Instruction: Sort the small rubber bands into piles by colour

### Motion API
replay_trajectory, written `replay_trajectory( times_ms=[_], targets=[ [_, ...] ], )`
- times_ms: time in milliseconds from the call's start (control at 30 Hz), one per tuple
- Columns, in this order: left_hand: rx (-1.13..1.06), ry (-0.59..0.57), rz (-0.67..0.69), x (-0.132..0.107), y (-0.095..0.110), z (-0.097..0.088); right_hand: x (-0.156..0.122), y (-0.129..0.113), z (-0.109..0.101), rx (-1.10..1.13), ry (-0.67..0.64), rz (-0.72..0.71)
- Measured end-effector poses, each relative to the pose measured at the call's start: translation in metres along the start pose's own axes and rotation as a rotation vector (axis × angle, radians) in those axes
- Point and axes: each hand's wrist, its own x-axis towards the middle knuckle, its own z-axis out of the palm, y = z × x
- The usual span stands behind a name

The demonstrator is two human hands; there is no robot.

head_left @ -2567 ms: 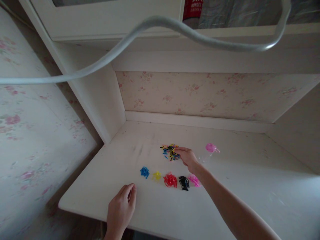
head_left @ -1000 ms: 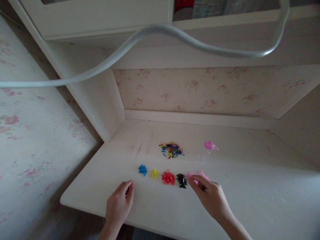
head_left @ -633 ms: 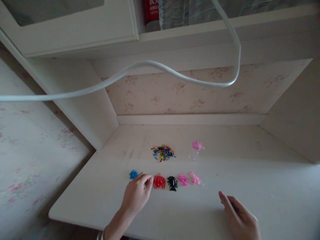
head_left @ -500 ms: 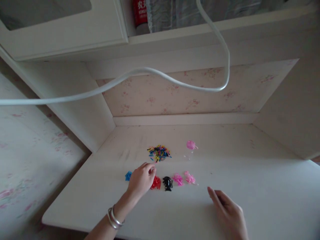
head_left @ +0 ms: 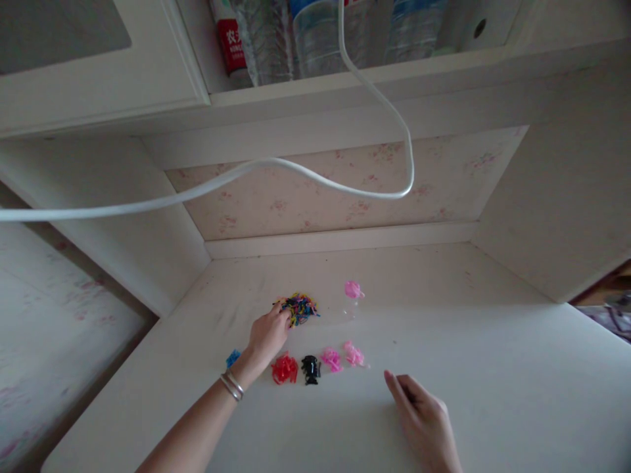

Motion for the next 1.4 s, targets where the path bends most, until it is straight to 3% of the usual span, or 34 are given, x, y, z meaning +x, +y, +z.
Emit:
replay_trajectory(
  times_ms=[567,733,900,1133,1400],
  targets=[
    [-0.18,0.059,-0.054,-0.006,-0.019,-0.003,0.001,0.01,0.0,-0.065,-0.057,0.027],
    [-0.256,0.11,-0.033,-0.008,-0.023,-0.013,0.002,0.008,0.0,-0.074,-0.042,0.017],
    [-0.316,0.169,-0.034,-0.038,-0.04,-0.019,-0.001,0.006,-0.002,-0.083,-0.032,0.012],
    [-0.359,0.258,-0.132,-0.098,-0.062,0.004,0.0,0.007,-0.002,-0.105,-0.051,0.049],
    [-0.276,0.27,-0.119,-0.107,-0.054,0.016,0.0,0.007,-0.002,-0.125,-0.039,0.052]
  ],
)
